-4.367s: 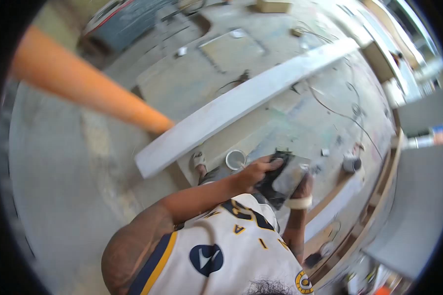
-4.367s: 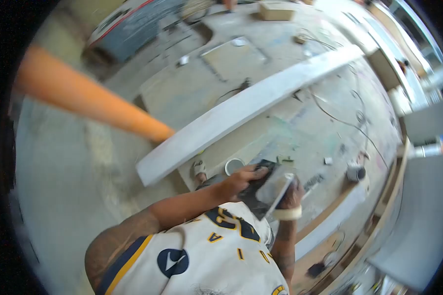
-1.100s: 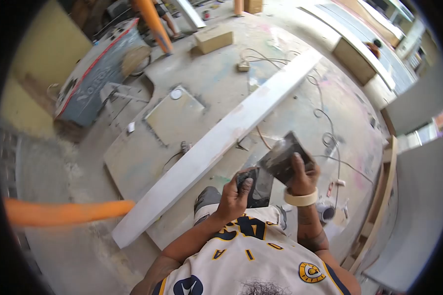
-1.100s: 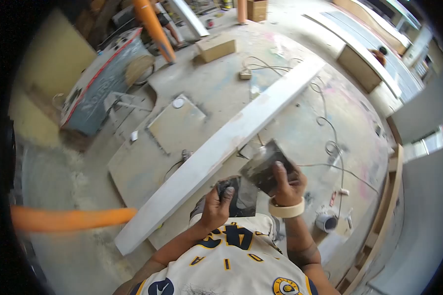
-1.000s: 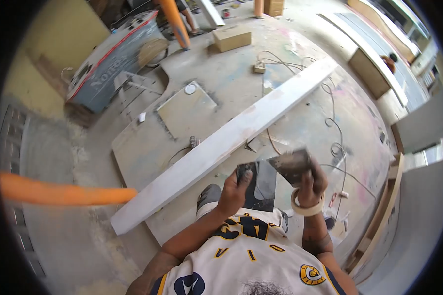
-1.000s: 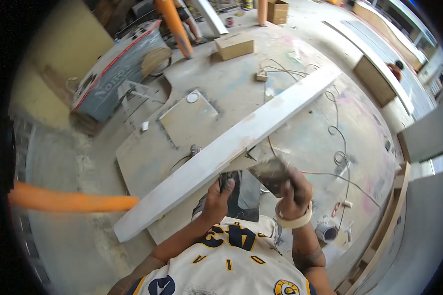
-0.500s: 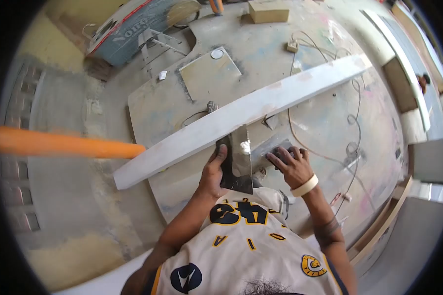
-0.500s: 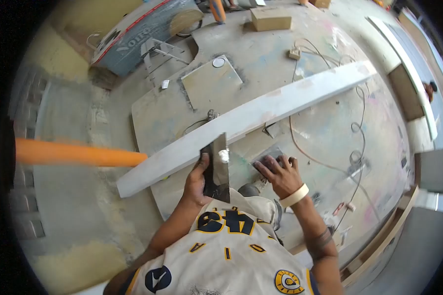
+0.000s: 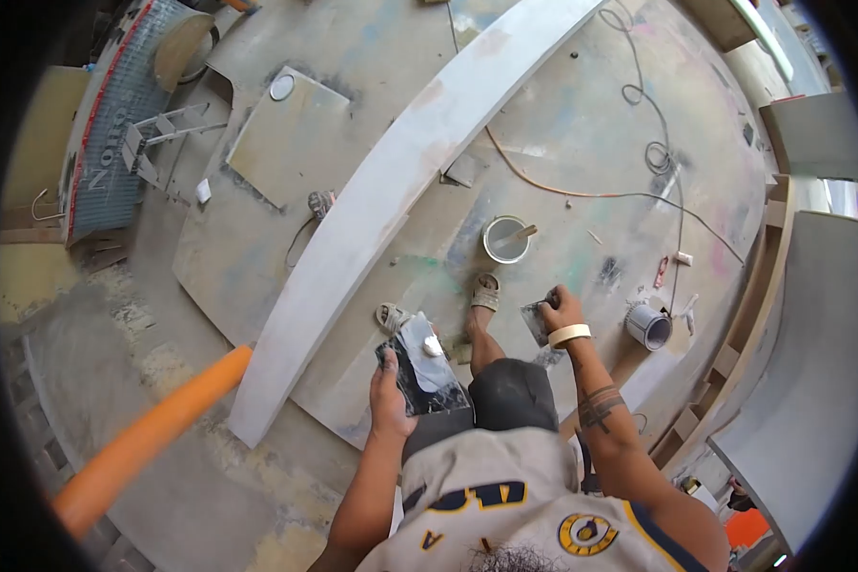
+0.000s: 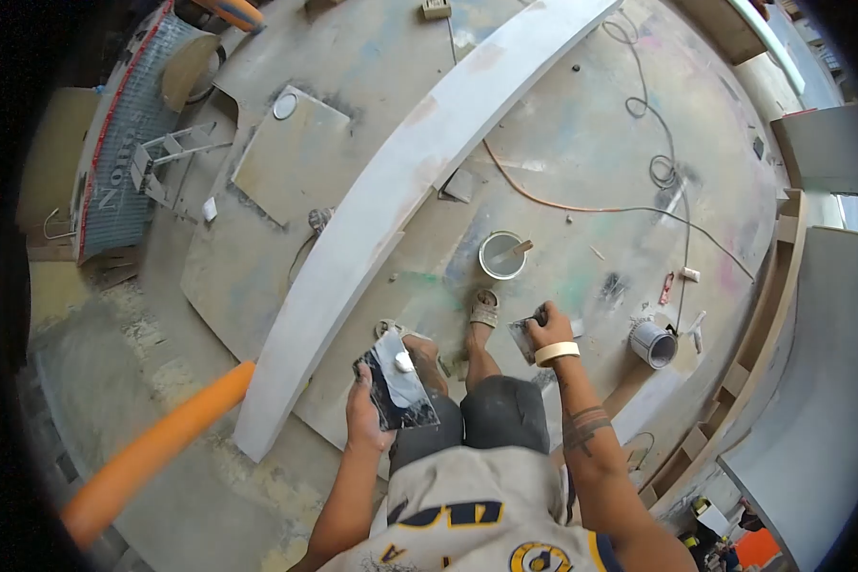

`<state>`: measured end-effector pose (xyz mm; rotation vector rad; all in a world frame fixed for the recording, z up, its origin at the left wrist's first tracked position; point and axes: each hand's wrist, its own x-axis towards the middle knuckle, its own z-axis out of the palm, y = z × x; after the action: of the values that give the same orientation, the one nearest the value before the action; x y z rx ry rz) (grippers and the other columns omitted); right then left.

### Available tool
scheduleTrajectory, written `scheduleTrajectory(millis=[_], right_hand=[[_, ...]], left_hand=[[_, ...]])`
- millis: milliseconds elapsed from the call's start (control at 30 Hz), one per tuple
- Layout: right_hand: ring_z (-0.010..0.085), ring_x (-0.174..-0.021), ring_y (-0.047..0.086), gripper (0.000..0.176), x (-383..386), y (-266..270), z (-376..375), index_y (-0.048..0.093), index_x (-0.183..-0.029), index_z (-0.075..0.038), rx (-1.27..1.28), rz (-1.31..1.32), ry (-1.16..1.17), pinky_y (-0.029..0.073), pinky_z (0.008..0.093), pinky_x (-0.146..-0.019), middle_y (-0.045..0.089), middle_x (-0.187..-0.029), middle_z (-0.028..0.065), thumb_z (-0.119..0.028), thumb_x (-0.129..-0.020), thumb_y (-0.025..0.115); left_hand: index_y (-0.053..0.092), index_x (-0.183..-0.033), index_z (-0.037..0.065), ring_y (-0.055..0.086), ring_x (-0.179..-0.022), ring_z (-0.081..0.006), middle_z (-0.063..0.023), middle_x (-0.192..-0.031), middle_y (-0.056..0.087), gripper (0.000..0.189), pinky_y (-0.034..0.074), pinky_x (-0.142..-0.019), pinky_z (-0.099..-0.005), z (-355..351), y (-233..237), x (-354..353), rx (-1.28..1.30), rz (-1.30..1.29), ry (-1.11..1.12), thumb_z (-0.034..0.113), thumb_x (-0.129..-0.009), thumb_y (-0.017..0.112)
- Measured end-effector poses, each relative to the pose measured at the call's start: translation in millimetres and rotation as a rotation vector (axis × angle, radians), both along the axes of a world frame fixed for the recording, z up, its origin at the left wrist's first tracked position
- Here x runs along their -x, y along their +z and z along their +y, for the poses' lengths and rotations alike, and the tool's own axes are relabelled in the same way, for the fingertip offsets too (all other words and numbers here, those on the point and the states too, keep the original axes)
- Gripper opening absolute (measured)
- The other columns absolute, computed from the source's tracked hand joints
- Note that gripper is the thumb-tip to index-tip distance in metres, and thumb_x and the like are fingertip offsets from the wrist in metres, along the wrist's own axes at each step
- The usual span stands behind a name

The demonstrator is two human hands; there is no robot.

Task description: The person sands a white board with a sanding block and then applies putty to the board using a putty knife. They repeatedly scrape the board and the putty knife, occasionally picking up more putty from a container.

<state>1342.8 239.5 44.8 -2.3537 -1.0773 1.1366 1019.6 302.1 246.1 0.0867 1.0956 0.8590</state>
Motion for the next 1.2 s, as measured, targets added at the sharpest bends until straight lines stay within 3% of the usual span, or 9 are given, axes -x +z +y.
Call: scheduleTrajectory(millis=[200, 300, 367, 433, 667, 1000, 1100, 1133, 1200], right_hand=[[0.0456, -0.109, 0.062, 0.065, -5, -174, 32, 0.063, -0.117, 0.002, 0.170, -0.083, -0.331, 0.049, 0.0473, -0.092, 0.066, -0.113, 0.0298, -0.056, -0.087, 0.063], [0.0440, -0.112, 0.061, 0.075, -13, -224, 72, 0.042, -0.143, -0.020, 0.245, -0.081, -0.444, 0.049, 0.0483, -0.095, 0.065, -0.117, 0.0273, -0.051, -0.082, 0.072], [0.0438, -0.109, 0.063, 0.081, -17, -238, 97, 0.036, -0.147, -0.020, 0.157, -0.099, -0.303, 0.050, 0.0480, -0.094, 0.066, -0.116, 0.0261, -0.047, -0.080, 0.074], [0.0427, -0.103, 0.065, 0.065, -19, -270, 110, 0.047, -0.136, -0.016, 0.107, -0.274, -0.182, 0.052, 0.0475, -0.090, 0.068, -0.111, 0.0225, -0.041, -0.082, 0.072], [0.0451, -0.098, 0.065, 0.044, -8, -249, 110, 0.059, -0.119, -0.008, 0.276, -0.172, 0.279, 0.052, 0.0492, -0.087, 0.068, -0.105, 0.0260, -0.039, -0.088, 0.065], [0.0364, -0.103, 0.067, 0.060, 6, -215, 76, 0.069, -0.116, -0.005, 0.258, 0.089, -0.599, 0.050, 0.0468, -0.091, 0.071, -0.110, 0.0205, -0.057, -0.086, 0.065], [0.0383, -0.096, 0.067, 0.059, 41, -199, 85, 0.068, -0.106, -0.005, 0.161, -0.065, -0.773, 0.051, 0.0481, -0.084, 0.071, -0.103, 0.0215, -0.060, -0.086, 0.066], [0.0339, -0.084, 0.066, 0.055, 50, -173, 92, 0.068, -0.095, -0.003, 0.104, 0.064, -0.895, 0.051, 0.0464, -0.075, 0.071, -0.096, 0.0207, -0.057, -0.087, 0.067], [0.0222, -0.081, 0.060, 0.054, 68, -141, 104, 0.066, -0.109, 0.001, 0.081, 0.266, -1.102, 0.050, 0.0395, -0.076, 0.069, -0.091, 0.0166, -0.051, -0.093, 0.065]], left_hand=[[0.050, -0.135, 0.000, 0.060, -0.118, -0.0258, -0.0112, -0.130, 0.060, 0.044, 0.046, -0.104, -0.0416, -18, -134, -12, 0.244, 0.052, 0.057, 0.032, -0.105, 0.050], [0.048, -0.136, 0.000, 0.060, -0.118, -0.0243, -0.0111, -0.131, 0.059, 0.044, 0.046, -0.104, -0.0401, -19, -185, -19, 0.243, 0.001, 0.053, 0.032, -0.105, 0.048], [0.049, -0.136, 0.001, 0.060, -0.118, -0.0241, -0.0110, -0.130, 0.059, 0.044, 0.046, -0.104, -0.0398, -17, -206, -21, 0.259, 0.011, 0.033, 0.032, -0.106, 0.048], [0.050, -0.134, 0.001, 0.061, -0.116, -0.0239, -0.0106, -0.127, 0.060, 0.042, 0.048, -0.102, -0.0393, -14, -220, -25, 0.240, 0.017, 0.007, 0.031, -0.106, 0.047], [0.052, -0.132, 0.000, 0.063, -0.113, -0.0243, -0.0103, -0.125, 0.062, 0.040, 0.051, -0.098, -0.0395, -2, -223, -32, 0.253, -0.015, 0.011, 0.030, -0.106, 0.047], [0.048, -0.139, 0.005, 0.063, -0.113, -0.0254, -0.0105, -0.128, 0.062, 0.051, 0.048, -0.101, -0.0432, 5, -232, -29, 0.297, -0.115, -0.119, 0.042, -0.104, 0.047], [0.046, -0.141, 0.005, 0.058, -0.120, -0.0273, -0.0109, -0.132, 0.059, 0.054, 0.045, -0.105, -0.0444, -3, -238, -48, 0.201, -0.259, -0.233, 0.045, -0.104, 0.047], [0.045, -0.141, 0.005, 0.057, -0.121, -0.0277, -0.0106, -0.132, 0.058, 0.054, 0.044, -0.105, -0.0447, -13, -246, -52, 0.220, -0.179, -0.205, 0.044, -0.104, 0.046], [0.043, -0.142, 0.003, 0.056, -0.123, -0.0275, -0.0108, -0.136, 0.055, 0.056, 0.043, -0.107, -0.0447, -24, -252, -70, 0.176, -0.154, -0.241, 0.044, -0.104, 0.047]])
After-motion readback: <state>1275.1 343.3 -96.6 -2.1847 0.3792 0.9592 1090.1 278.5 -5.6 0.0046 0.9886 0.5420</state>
